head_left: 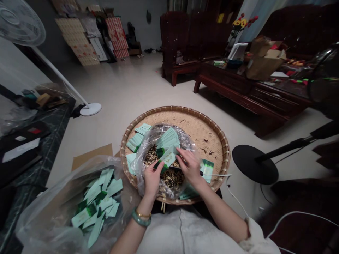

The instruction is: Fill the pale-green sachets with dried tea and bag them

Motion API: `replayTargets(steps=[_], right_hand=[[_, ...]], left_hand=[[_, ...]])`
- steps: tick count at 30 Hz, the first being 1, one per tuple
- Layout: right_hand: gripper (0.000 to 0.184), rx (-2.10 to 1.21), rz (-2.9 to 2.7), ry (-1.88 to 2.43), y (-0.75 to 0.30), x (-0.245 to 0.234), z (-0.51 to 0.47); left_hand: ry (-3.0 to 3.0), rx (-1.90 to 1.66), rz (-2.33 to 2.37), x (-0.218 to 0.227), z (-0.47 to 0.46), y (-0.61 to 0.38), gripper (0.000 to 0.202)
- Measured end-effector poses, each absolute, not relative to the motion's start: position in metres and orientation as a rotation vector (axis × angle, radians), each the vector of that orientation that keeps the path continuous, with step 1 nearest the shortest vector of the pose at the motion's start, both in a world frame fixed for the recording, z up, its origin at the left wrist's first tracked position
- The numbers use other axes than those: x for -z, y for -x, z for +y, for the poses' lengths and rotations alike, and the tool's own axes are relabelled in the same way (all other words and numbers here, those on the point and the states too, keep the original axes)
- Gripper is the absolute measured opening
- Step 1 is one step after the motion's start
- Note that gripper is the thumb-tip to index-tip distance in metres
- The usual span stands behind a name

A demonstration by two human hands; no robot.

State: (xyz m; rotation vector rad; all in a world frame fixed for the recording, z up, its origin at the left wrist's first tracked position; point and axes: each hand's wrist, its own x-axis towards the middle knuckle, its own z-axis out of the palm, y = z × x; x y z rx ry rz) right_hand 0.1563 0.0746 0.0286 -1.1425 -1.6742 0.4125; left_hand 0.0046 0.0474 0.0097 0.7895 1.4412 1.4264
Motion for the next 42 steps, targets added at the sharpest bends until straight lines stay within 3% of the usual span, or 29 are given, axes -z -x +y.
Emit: replayTargets(steps=[8, 14, 20, 24, 33, 38, 42], right_hand=[[0.016, -0.398, -1.633, 1.210, -0.160, -0.032, 0.078], [0.018, -0.274, -1.826, 1.203, -0.164, -0.040, 0.074], [0.013, -0.821, -1.732, 1.026, -0.158, -0.043, 0.071], [0.027, -1.343, -1.502, 1.021, -0.155, -0.039, 0.073], [0.048, -1.829, -1.330, 0.900, -0.165, -0.033, 0.077], [0.047, -1.820, -1.328, 0.943, -0.172, -0.034, 0.077], [0.040, -1.732, -1.453, 0.934, -0.170, -0.035, 0.074]], left_hand=[[-0.880, -1.405, 1.482, -0.007, 0.046, -0.005, 0.029], [-0.964, -1.435, 1.550, -0.015, 0.049, 0.002, 0.024], [-0.786, -1.464, 1.296, -0.011, 0.053, 0.005, 0.036], [-0.765, -1.372, 1.203, -0.015, 0.053, 0.005, 0.040], [-0.859, -1.168, 1.163, -0.020, 0.055, 0.017, 0.055], [-1.511, -1.334, 1.489, -0.029, 0.051, 0.021, 0.051], [-2.278, -0.932, 1.429, -0.035, 0.043, 0.015, 0.059]])
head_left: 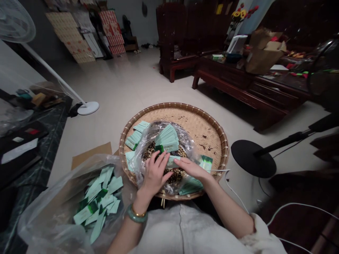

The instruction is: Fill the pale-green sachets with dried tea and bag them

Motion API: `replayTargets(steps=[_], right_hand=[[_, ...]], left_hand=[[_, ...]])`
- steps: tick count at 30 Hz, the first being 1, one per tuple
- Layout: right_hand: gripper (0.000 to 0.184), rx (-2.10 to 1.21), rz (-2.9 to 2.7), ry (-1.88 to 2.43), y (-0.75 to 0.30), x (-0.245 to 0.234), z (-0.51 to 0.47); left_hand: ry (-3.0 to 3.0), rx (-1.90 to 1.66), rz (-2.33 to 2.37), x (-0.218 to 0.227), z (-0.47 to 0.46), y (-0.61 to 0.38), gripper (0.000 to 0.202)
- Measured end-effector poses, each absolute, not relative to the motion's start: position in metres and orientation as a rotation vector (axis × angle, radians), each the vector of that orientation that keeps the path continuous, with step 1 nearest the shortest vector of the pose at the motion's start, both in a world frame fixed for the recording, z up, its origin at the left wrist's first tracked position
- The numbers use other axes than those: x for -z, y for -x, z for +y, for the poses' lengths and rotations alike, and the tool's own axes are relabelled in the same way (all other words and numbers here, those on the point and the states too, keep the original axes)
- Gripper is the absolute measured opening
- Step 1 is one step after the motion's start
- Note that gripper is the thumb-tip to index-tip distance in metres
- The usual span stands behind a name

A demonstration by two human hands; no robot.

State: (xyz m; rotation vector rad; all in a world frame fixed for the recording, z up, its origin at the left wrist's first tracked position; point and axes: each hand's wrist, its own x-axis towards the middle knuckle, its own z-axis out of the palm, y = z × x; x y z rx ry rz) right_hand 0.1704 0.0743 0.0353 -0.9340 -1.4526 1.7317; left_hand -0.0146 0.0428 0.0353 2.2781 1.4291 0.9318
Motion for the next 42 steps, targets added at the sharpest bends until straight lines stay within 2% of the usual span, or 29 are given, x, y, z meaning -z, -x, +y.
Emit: replayTargets(steps=[3, 9, 14, 19, 23, 28, 33, 36, 40, 42], right_hand=[[0.041, -1.714, -1.485, 0.918, -0.168, -0.035, 0.073], [0.042, -1.685, -1.375, 0.967, -0.180, -0.040, 0.076], [0.025, -1.071, -1.834, 1.227, -0.192, -0.025, 0.069], [0.026, -0.819, -1.971, 1.335, -0.182, 0.001, 0.061], [0.030, -0.587, -1.956, 1.442, -0.171, 0.003, 0.069], [0.031, -0.708, -1.977, 1.502, -0.158, -0.004, 0.084], [0.035, -1.061, -1.616, 1.430, -0.145, 0.004, 0.093], [0.027, -1.216, -1.421, 1.305, -0.142, 0.008, 0.094], [0.025, -1.225, -1.457, 1.291, -0.145, 0.003, 0.091], [0.017, -1.167, -1.587, 1.347, -0.147, -0.003, 0.090]], left_hand=[[-2.382, -0.825, 1.466, -0.031, 0.042, 0.011, 0.058], [-2.210, -1.020, 1.449, -0.015, 0.051, 0.017, 0.055], [-2.006, -1.102, 1.576, -0.011, 0.057, 0.022, 0.041], [-2.084, -1.011, 1.534, -0.012, 0.059, 0.020, 0.050], [-2.185, -0.961, 1.508, -0.007, 0.059, 0.020, 0.053], [-2.215, -0.964, 1.569, 0.002, 0.059, 0.021, 0.055], [-2.240, -1.003, 1.571, 0.003, 0.057, 0.023, 0.058], [-2.265, -1.025, 1.579, 0.000, 0.057, 0.024, 0.057], [-2.292, -1.014, 1.590, -0.002, 0.056, 0.023, 0.055], [-2.315, -0.989, 1.566, -0.002, 0.055, 0.022, 0.055]])
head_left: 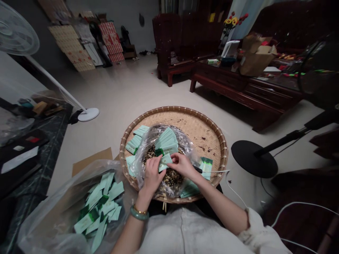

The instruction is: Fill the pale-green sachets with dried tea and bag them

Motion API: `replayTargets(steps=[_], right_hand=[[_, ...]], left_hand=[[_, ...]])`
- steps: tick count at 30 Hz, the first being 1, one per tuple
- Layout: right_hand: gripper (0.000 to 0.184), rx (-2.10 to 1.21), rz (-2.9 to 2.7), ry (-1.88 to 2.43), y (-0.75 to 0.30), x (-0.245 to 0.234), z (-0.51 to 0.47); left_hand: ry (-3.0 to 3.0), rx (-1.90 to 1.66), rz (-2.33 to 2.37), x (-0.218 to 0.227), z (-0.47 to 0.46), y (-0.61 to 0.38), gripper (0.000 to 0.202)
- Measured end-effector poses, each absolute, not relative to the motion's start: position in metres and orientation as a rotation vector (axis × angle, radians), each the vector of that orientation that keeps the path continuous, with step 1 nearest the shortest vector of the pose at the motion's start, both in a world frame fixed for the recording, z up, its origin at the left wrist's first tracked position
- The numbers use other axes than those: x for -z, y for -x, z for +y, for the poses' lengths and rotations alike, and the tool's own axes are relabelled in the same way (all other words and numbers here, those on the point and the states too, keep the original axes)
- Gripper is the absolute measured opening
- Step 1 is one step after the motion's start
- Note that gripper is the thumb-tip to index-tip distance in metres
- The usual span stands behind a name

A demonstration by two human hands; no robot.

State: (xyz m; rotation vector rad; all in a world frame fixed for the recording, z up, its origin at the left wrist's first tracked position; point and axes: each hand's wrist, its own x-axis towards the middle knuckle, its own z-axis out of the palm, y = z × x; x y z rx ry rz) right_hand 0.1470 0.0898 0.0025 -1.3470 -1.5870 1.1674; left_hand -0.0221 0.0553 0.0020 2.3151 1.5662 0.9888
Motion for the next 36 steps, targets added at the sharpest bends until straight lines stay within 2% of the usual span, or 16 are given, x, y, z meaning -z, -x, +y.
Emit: replayTargets(steps=[1, 5, 16, 22, 26, 31, 34, 36], right_hand=[[0.013, -1.109, -1.661, 1.364, -0.148, -0.005, 0.089], [0.031, -0.943, -1.832, 1.315, -0.148, -0.013, 0.087], [0.020, -1.454, -1.717, 1.023, -0.149, -0.022, 0.083], [0.025, -1.499, -1.827, 0.909, -0.156, -0.034, 0.081], [0.024, -1.396, -1.850, 0.938, -0.156, -0.041, 0.074], [0.029, -1.205, -1.614, 1.111, -0.168, -0.039, 0.071], [0.020, -0.954, -1.788, 1.289, -0.183, -0.027, 0.069], [0.036, -0.759, -2.038, 1.385, -0.189, -0.017, 0.067]], left_hand=[[-2.326, -0.979, 1.552, -0.002, 0.055, 0.022, 0.055], [-2.336, -0.967, 1.519, -0.003, 0.052, 0.021, 0.054], [-2.316, -0.982, 1.462, -0.015, 0.055, 0.024, 0.054], [-2.269, -1.007, 1.438, -0.017, 0.053, 0.027, 0.049], [-2.280, -1.032, 1.448, -0.018, 0.052, 0.024, 0.045], [-2.231, -1.110, 1.518, -0.018, 0.052, 0.022, 0.041], [-2.188, -1.152, 1.555, -0.017, 0.052, 0.023, 0.040], [-2.151, -1.175, 1.574, -0.015, 0.053, 0.025, 0.039]])
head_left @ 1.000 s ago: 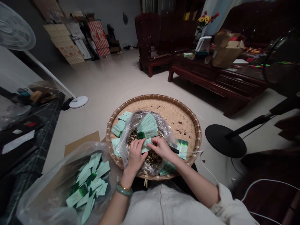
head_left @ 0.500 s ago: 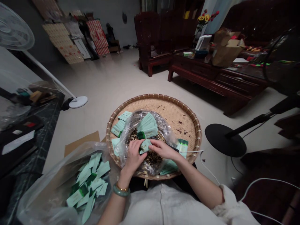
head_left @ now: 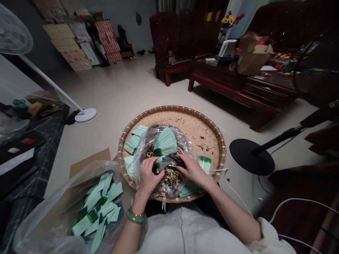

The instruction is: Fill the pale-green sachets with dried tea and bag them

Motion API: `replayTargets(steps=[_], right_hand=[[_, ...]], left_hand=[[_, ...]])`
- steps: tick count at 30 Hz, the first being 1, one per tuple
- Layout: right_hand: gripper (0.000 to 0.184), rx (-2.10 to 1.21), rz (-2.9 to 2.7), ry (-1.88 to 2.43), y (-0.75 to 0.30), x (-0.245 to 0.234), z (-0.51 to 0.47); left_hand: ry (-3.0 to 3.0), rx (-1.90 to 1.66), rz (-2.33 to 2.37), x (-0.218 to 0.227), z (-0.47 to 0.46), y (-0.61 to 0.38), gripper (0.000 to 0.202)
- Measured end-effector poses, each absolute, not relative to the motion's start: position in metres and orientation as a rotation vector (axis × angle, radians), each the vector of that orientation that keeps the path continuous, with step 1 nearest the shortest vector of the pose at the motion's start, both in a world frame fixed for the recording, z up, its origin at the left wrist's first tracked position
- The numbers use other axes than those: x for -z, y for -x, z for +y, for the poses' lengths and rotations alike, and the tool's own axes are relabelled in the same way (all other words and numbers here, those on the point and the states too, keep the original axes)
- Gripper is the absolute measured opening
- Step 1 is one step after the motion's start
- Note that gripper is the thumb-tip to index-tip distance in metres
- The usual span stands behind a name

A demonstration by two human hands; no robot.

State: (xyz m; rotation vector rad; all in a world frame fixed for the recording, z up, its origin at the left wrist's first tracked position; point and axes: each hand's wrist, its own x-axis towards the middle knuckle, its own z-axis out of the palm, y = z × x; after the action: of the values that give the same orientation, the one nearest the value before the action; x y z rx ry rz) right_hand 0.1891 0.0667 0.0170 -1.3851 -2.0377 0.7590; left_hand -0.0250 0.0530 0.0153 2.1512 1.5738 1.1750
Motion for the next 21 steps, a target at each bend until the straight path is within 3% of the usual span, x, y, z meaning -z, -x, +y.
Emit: replayTargets(steps=[2, 5, 21], right_hand=[[0.057, -0.602, -2.216, 1.488, -0.191, -0.008, 0.065], [0.067, -0.455, -2.323, 1.622, -0.188, 0.001, 0.065], [0.056, -0.358, -2.478, 1.815, -0.212, -0.009, 0.070]], left_hand=[[-2.106, -1.202, 1.592, -0.014, 0.054, 0.026, 0.039], [-2.052, -1.229, 1.603, -0.014, 0.054, 0.028, 0.040], [-1.947, -1.309, 1.653, -0.015, 0.060, 0.038, 0.039]])
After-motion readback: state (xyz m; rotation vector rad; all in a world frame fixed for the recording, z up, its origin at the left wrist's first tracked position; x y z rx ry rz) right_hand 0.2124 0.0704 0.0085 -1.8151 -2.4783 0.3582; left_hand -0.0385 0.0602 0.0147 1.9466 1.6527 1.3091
